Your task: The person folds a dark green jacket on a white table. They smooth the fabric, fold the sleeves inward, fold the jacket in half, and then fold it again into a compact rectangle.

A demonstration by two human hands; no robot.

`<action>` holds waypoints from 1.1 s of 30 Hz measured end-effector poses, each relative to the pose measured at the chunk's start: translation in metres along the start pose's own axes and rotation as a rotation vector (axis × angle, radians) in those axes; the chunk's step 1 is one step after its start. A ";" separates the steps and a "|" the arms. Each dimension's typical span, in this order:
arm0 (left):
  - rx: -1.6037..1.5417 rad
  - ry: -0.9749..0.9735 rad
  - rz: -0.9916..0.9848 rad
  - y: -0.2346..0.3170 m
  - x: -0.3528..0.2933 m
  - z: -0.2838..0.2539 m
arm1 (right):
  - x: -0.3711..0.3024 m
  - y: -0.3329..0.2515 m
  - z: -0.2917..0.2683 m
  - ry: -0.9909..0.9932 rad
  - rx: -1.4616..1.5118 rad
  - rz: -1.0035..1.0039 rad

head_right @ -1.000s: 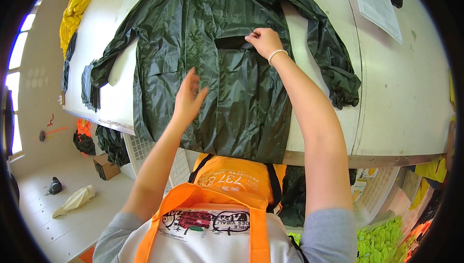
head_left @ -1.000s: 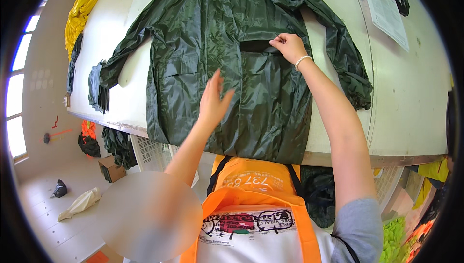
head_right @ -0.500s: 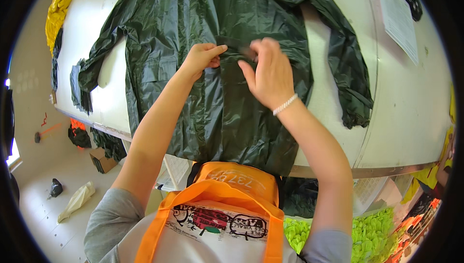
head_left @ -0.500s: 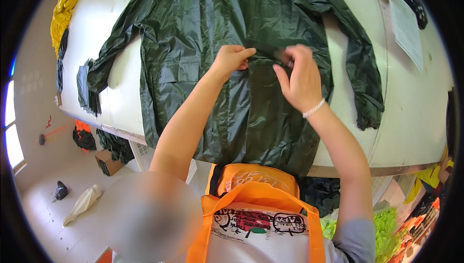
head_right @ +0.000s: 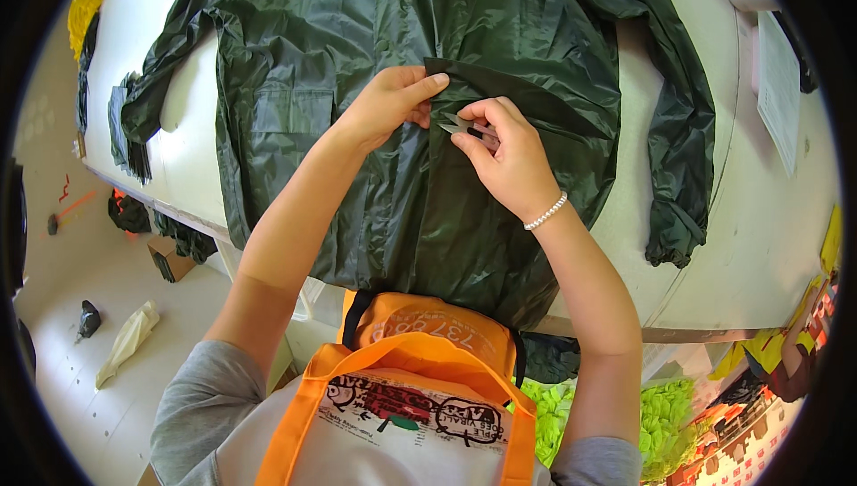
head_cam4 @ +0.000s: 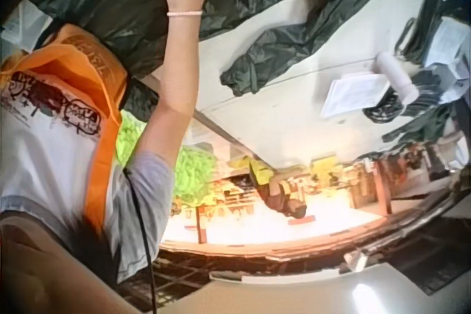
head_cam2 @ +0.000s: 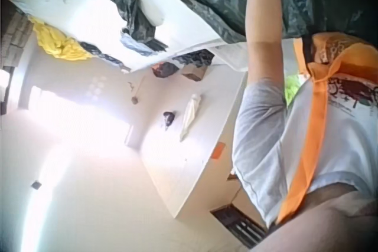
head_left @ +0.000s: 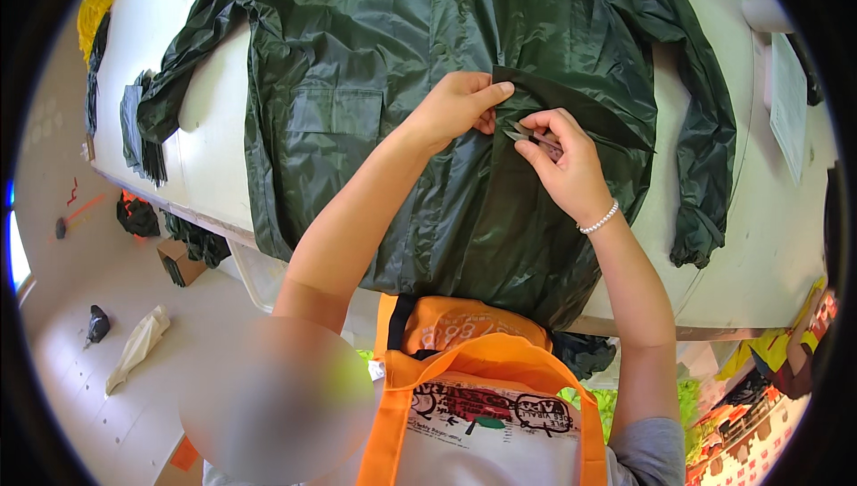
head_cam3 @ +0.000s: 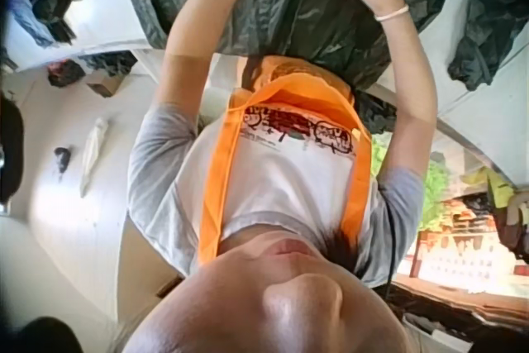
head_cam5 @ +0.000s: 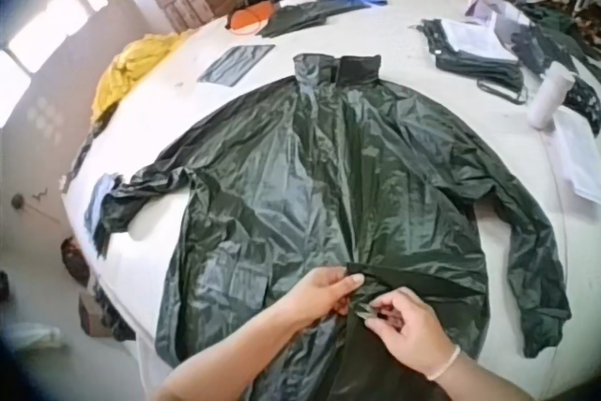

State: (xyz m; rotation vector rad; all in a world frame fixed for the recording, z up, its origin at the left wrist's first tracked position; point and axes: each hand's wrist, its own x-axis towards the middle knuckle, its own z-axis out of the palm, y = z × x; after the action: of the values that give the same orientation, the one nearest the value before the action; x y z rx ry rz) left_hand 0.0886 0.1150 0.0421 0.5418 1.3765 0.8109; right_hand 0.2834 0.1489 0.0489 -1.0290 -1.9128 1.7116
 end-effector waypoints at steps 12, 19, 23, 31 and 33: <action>0.010 0.025 -0.017 0.001 -0.002 0.000 | 0.013 0.002 -0.008 -0.103 0.044 0.025; 0.217 0.167 0.111 0.002 -0.006 0.011 | -0.023 0.004 -0.021 0.049 0.218 0.136; 0.964 0.580 0.958 -0.004 -0.014 0.037 | -0.097 0.008 -0.062 0.357 0.137 0.126; 1.369 0.223 0.830 -0.058 -0.039 0.067 | -0.241 0.103 -0.208 1.140 -0.138 0.323; 1.443 0.257 0.778 -0.052 -0.042 0.083 | -0.240 0.105 -0.208 0.939 0.150 0.388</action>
State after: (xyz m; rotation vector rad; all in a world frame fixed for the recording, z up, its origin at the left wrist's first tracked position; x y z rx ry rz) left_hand 0.1795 0.0595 0.0414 2.2401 1.8753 0.3214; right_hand 0.6157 0.1182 0.0335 -1.7967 -1.0117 1.1452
